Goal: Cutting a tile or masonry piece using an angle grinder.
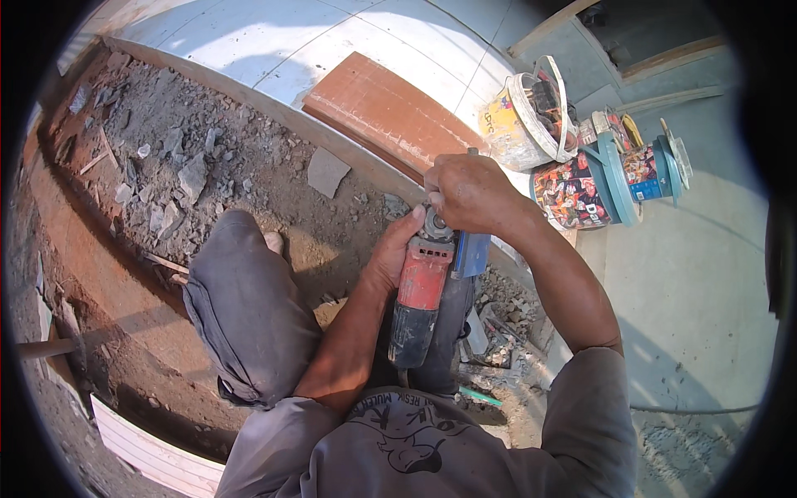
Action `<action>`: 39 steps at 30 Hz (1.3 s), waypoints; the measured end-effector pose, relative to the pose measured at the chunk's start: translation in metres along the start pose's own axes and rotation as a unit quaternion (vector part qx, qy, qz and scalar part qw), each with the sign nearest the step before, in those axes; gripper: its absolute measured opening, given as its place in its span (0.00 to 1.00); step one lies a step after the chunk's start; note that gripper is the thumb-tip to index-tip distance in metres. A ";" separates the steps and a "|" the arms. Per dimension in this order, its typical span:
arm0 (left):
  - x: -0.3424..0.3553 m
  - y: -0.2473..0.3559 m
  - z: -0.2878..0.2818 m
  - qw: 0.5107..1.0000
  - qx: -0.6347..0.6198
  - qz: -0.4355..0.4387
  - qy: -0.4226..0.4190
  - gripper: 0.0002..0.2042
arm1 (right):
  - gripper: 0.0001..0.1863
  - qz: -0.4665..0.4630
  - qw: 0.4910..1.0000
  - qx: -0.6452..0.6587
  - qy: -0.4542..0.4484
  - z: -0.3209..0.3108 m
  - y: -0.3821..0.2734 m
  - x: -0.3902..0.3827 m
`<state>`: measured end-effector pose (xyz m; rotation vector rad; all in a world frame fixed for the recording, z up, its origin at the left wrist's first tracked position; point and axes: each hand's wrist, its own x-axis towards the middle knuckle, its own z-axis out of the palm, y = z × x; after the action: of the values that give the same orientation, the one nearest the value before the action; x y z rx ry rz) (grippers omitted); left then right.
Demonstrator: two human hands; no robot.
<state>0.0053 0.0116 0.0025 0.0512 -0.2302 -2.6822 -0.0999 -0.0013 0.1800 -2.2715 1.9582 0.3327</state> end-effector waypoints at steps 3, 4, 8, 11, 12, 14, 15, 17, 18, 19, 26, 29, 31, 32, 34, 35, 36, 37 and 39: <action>-0.001 0.001 0.002 1.000 0.000 0.000 0.002 0.22 | 0.06 0.026 0.999 -0.027 -0.024 0.000 -0.002 0.006; -0.002 0.001 0.002 1.000 0.002 0.001 0.009 0.22 | 0.06 0.025 0.999 -0.027 -0.025 0.001 -0.004 0.007; 0.000 0.001 -0.001 1.000 0.002 0.001 -0.009 0.22 | 0.06 0.033 0.999 -0.023 -0.010 0.001 -0.008 0.008; 0.001 0.000 0.003 0.999 0.034 0.004 0.024 0.25 | 0.06 0.030 0.999 -0.019 0.010 0.004 -0.008 0.007; 0.001 0.000 0.003 1.000 0.014 0.005 0.022 0.23 | 0.06 0.029 0.999 -0.015 0.024 0.005 -0.009 0.007; 0.000 0.001 0.005 1.000 -0.005 0.006 0.019 0.22 | 0.06 0.036 0.999 -0.018 0.018 0.005 -0.013 0.006; 0.001 0.000 0.007 0.999 -0.006 0.011 0.030 0.22 | 0.06 0.043 0.999 -0.020 0.012 0.004 -0.014 0.007; 0.001 0.000 0.007 0.999 -0.008 0.016 0.040 0.22 | 0.06 0.036 0.999 -0.014 0.029 0.008 -0.011 0.005; 0.001 0.000 0.005 0.999 -0.001 0.012 0.031 0.22 | 0.07 0.029 0.998 -0.008 0.046 0.008 -0.009 0.005; 0.001 0.001 0.004 1.000 0.006 0.008 0.023 0.22 | 0.07 0.029 0.998 -0.009 0.046 0.008 -0.010 0.004; 0.001 0.000 -0.001 1.000 -0.004 0.014 0.001 0.21 | 0.08 0.040 0.999 -0.023 0.024 0.006 -0.016 0.005; 0.001 0.000 -0.003 1.000 -0.006 0.008 0.006 0.22 | 0.08 0.030 0.999 -0.019 0.020 0.006 -0.015 0.006; 0.001 0.000 -0.002 1.000 -0.007 0.016 0.008 0.22 | 0.08 0.024 0.999 -0.019 0.022 0.008 -0.013 0.006; 0.002 -0.001 -0.003 1.000 -0.007 0.017 0.008 0.22 | 0.08 0.018 0.999 -0.025 0.018 0.010 -0.012 0.006; 0.002 -0.002 -0.003 1.000 -0.012 0.019 0.015 0.22 | 0.09 0.013 0.999 -0.031 0.014 0.010 -0.012 0.007; 0.002 -0.002 -0.001 1.000 -0.012 0.019 0.015 0.22 | 0.09 0.014 0.999 -0.034 -0.001 0.007 -0.014 0.006; 0.001 -0.001 0.002 1.000 -0.008 0.021 0.013 0.22 | 0.09 0.016 0.999 -0.038 -0.016 0.005 -0.015 0.006; 0.001 0.000 0.003 1.000 -0.004 0.023 0.011 0.22 | 0.09 0.015 0.999 -0.037 -0.016 0.002 -0.017 0.007; 0.001 0.000 -0.006 1.000 0.000 0.020 -0.010 0.22 | 0.10 0.041 0.997 -0.043 -0.058 -0.002 -0.021 0.010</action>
<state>0.0050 0.0098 -0.0035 0.0207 -0.2348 -2.6435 -0.0779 -0.0079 0.1784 -2.1729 2.0186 0.5555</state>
